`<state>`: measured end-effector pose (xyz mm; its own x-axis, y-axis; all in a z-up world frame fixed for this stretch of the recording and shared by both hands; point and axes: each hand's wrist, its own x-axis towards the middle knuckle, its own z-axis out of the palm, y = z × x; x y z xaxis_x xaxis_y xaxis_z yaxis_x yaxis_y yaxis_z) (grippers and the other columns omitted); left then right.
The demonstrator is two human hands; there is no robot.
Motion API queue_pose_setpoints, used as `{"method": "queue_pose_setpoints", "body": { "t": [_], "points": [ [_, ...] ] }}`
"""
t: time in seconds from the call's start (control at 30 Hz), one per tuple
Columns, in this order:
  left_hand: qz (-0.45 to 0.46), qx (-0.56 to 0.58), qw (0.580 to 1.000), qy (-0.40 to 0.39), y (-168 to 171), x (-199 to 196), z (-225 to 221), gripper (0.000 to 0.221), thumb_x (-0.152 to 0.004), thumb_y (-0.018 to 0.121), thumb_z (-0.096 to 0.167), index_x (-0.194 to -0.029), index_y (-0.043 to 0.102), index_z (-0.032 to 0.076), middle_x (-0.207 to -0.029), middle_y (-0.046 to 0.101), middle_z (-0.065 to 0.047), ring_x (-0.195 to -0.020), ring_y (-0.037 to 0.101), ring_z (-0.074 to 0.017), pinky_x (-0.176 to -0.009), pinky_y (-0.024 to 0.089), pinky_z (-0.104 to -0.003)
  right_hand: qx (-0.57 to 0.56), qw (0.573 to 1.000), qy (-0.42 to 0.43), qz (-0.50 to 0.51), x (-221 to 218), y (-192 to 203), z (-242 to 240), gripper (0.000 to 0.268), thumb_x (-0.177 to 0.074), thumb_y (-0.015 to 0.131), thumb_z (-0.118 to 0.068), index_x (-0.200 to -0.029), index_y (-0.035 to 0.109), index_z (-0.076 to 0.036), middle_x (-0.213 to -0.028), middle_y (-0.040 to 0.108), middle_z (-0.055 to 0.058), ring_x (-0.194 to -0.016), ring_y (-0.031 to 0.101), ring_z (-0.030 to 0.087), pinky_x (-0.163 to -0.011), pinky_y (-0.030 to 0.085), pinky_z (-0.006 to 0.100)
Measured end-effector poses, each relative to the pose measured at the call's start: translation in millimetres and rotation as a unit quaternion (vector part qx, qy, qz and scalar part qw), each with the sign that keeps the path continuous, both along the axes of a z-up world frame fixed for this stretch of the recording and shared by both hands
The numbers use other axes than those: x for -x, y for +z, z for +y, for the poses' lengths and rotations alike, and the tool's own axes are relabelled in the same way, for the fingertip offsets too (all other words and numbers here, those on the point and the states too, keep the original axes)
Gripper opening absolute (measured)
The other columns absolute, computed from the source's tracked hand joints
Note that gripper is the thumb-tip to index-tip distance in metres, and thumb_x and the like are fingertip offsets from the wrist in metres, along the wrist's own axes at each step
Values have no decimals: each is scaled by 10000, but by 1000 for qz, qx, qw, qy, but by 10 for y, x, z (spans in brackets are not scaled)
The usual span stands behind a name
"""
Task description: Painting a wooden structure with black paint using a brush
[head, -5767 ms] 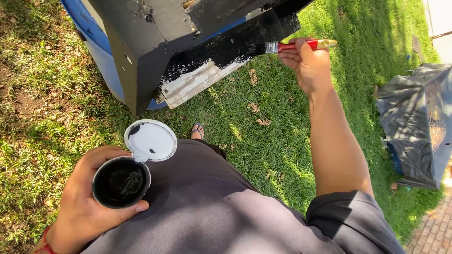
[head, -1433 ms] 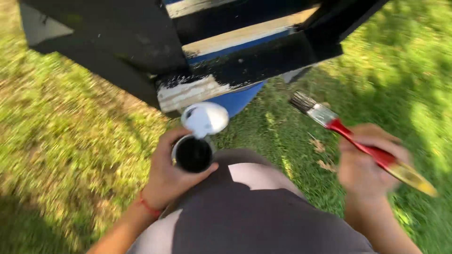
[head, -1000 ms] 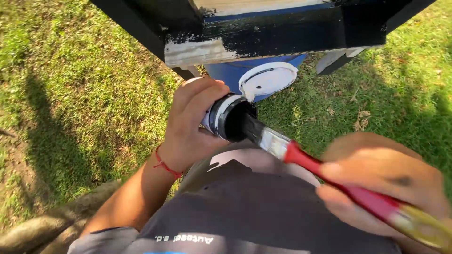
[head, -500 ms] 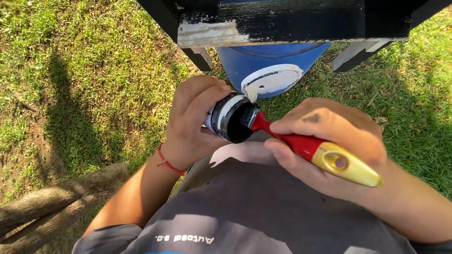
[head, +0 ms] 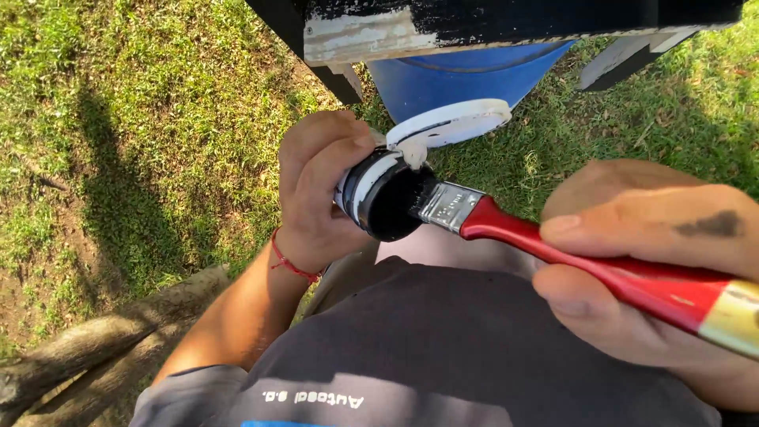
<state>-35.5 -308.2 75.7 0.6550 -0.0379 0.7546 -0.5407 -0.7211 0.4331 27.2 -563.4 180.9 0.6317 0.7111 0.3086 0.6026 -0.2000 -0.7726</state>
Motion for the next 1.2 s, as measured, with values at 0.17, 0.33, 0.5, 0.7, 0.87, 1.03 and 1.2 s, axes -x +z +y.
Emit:
{"method": "queue_pose_setpoints", "body": {
  "t": [0.17, 0.33, 0.5, 0.7, 0.87, 1.03, 1.2],
  "points": [
    [3, -9, 999, -33, -18, -140, 231, 348, -965, 695, 249, -1193, 516, 57, -1124, 588, -163, -1053, 633, -340, -923, 538, -476, 23, 998, 8, -54, -15, -231, 447, 253, -825, 664, -277, -840, 732, -35, -698, 715, 95, -593, 688, 214, -589, 573, 311],
    [-26, -30, 994, -98, 25, -341, 544, 277, -982, 641, 213, -1127, 532, 4, -1058, 586, -191, -932, 643, -355, -908, 581, -510, -69, 995, 5, -70, 23, -299, 880, 278, -846, 820, -78, -992, 596, -2, -795, 690, 120, -691, 709, 224, -660, 592, 323],
    [-5, -19, 995, -103, 40, -392, 853, 301, -947, 719, 179, -1112, 561, -18, -1075, 596, -185, -994, 643, -363, -935, 560, -500, -149, 977, -141, 63, 103, -419, 1096, 158, -835, 718, -111, -906, 644, 10, -764, 663, 143, -618, 688, 183, -584, 541, 256],
    [86, 19, 993, -81, -118, -420, 1105, 491, -894, 834, 264, -1202, 555, 3, -1177, 559, -178, -1084, 602, -343, -993, 511, -443, -344, 880, -250, 209, 9, -624, 1300, 304, -1011, 622, -434, -924, 502, -168, -627, 513, 15, -486, 550, 115, -409, 484, 233],
    [157, 58, 985, -46, -250, -390, 1158, 568, -771, 914, 222, -1203, 594, 39, -1191, 579, -165, -1135, 582, -333, -1023, 492, -411, -445, 734, -367, 359, -117, -769, 1292, 288, -858, 723, -453, -844, 646, -175, -564, 472, -19, -477, 489, 140, -412, 377, 254],
    [231, 73, 970, -30, -396, -317, 1244, 651, -697, 931, 327, -1146, 569, 26, -1125, 596, -152, -1059, 582, -324, -955, 447, -416, -491, 689, -348, 404, -236, -902, 1190, 256, -942, 661, -321, -823, 692, -97, -579, 564, 12, -505, 537, 133, -501, 449, 228],
    [251, 167, 953, -11, -685, -76, 1430, 703, -663, 923, 287, -1194, 528, 48, -1163, 552, -131, -1082, 570, -281, -962, 448, -368, -400, 733, -357, 418, -550, -1052, 1178, 106, -934, 512, -132, -882, 601, -108, -658, 572, 73, -597, 571, 177, -529, 417, 258]
  ]
}}
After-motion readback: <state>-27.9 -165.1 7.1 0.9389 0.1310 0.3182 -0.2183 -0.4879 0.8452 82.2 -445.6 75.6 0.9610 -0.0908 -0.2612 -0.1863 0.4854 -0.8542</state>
